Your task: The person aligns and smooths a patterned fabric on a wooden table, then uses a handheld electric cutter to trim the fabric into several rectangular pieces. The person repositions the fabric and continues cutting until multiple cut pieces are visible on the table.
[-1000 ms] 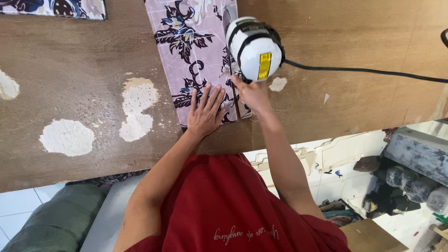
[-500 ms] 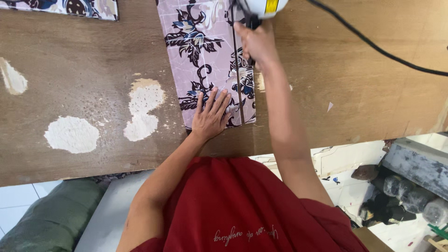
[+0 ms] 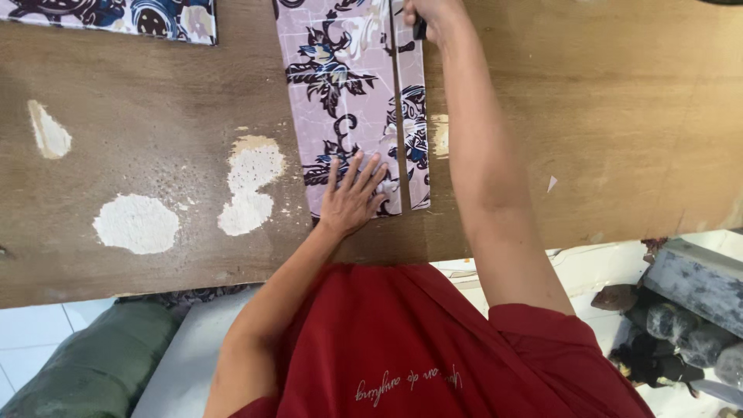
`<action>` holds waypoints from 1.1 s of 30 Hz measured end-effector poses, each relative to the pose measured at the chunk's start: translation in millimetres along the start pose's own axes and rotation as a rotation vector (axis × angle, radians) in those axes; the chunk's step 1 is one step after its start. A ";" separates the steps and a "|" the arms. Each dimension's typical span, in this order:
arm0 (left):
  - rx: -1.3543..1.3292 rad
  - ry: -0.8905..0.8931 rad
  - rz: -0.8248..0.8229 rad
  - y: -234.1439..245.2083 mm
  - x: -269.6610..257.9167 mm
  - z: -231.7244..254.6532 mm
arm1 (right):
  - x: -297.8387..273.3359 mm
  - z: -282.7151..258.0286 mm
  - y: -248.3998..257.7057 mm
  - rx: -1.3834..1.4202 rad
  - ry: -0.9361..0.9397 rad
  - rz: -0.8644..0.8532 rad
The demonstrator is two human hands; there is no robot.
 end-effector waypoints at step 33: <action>-0.257 -0.069 0.239 53.0 -21.8 1.2 | -558.4 252.4 165.0 -0.138 -0.262 0.601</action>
Point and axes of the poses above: each hand's wrist, its own x-axis towards the middle knuckle, its own y-axis out of the back of the hand, z = x × y, the point moved 10 cm from there along x, towards the middle knuckle, and after that the axes turned 3 degrees about x, right-handed, at the moved point
